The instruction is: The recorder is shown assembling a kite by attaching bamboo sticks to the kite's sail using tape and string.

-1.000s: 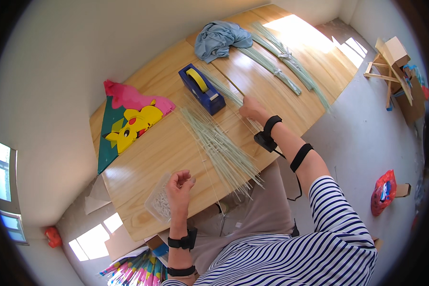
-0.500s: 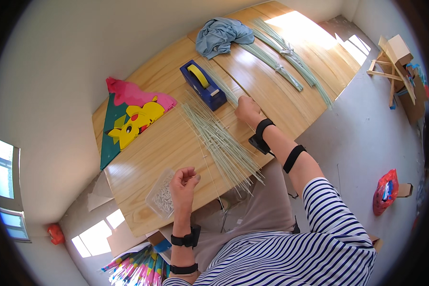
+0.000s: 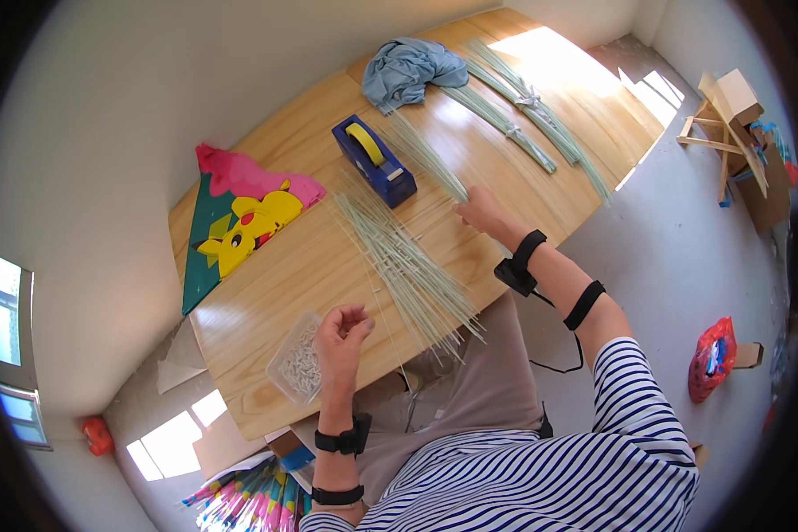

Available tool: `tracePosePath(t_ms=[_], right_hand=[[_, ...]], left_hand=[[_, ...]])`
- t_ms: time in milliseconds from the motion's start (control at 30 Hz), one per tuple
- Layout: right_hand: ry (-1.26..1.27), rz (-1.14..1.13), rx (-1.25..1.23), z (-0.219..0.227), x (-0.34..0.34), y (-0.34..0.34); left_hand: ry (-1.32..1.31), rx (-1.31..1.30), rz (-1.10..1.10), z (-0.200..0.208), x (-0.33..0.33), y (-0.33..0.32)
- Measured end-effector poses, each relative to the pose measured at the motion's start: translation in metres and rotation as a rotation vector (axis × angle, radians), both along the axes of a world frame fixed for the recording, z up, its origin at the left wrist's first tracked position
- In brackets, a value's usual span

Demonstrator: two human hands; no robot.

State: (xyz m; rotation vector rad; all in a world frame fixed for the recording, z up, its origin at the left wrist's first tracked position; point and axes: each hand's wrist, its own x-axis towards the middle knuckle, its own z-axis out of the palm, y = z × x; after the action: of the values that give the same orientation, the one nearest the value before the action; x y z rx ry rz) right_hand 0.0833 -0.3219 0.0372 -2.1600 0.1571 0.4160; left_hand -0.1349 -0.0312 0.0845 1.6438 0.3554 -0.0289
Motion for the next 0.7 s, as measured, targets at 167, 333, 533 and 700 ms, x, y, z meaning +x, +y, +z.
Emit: tracePosePath(t_ms=[167,333,533,700], right_hand=[[-0.381,0.001,0.092,-0.007,-0.047,-0.014],[-0.508,0.154,0.232,0.054,-0.105,0.009],[-0.637,0.382,0.158,0.050,-0.128,0.034],[-0.503,0.522,0.186,0.052,-0.128,0.039]], left_hand=[[0.021,-0.128,-0.083,0.017,0.020,-0.014],[-0.051,-0.568,-0.101,0.034,0.084,-0.039],[-0.253,-0.848,-0.137,0.068,0.122,-0.064],[-0.188,-1.069,0.096,0.050,0.124,-0.043]])
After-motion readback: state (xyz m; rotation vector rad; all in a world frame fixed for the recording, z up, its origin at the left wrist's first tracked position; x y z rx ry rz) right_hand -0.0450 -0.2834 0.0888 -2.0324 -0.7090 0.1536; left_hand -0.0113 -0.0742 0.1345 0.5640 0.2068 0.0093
